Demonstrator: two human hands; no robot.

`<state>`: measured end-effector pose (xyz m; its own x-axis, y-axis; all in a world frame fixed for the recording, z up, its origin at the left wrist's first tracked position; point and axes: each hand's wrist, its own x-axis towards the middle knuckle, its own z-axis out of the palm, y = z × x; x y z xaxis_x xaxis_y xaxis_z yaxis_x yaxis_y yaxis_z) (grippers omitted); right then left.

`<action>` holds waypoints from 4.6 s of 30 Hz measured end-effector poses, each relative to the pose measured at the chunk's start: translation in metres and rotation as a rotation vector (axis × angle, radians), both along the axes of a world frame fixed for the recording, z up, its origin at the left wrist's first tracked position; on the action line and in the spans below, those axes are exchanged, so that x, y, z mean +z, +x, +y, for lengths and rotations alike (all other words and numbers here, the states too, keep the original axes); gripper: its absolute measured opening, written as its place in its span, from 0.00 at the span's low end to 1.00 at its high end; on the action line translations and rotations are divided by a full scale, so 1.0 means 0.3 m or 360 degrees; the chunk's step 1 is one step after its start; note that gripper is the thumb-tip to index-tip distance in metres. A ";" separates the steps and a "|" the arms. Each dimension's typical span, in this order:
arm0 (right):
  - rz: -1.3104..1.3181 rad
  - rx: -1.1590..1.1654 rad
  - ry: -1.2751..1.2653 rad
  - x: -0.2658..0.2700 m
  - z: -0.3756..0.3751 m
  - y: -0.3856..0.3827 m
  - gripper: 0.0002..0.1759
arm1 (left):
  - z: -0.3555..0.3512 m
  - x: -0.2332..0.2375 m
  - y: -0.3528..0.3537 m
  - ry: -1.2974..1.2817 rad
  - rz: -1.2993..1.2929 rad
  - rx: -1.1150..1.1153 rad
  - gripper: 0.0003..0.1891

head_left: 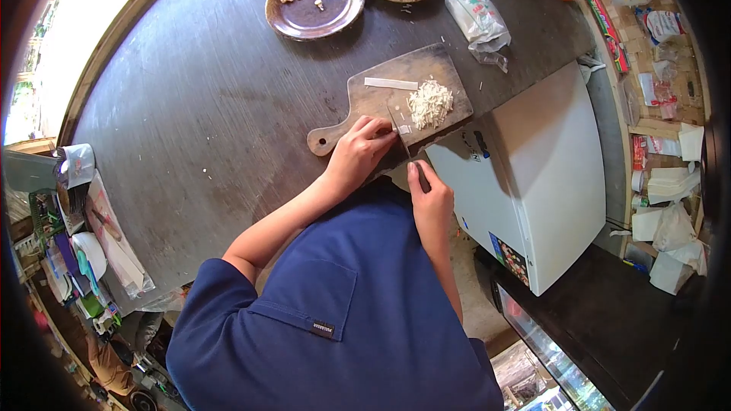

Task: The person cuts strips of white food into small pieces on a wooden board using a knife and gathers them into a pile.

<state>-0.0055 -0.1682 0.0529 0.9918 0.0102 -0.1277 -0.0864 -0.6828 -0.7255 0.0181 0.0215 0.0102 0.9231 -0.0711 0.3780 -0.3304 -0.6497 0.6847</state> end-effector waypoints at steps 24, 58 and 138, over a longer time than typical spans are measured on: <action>0.0062 -0.0031 0.0108 0.031 -0.059 -0.059 0.20 | 0.010 0.006 -0.008 0.0158 -0.0027 0.0000 0.15; 0.0122 0.0035 0.0077 0.033 -0.080 0.005 0.18 | 0.003 0.028 -0.005 0.0422 0.0019 -0.0020 0.21; 0.0072 -0.0032 0.0053 0.031 -0.068 -0.040 0.20 | 0.004 0.024 -0.018 0.0383 0.0040 0.0027 0.20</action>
<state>-0.0175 -0.1887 0.0620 0.9850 -0.0050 -0.1722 -0.1332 -0.6563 -0.7427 0.0127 0.0226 0.0175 0.9338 -0.1405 0.3291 -0.3027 -0.8006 0.5171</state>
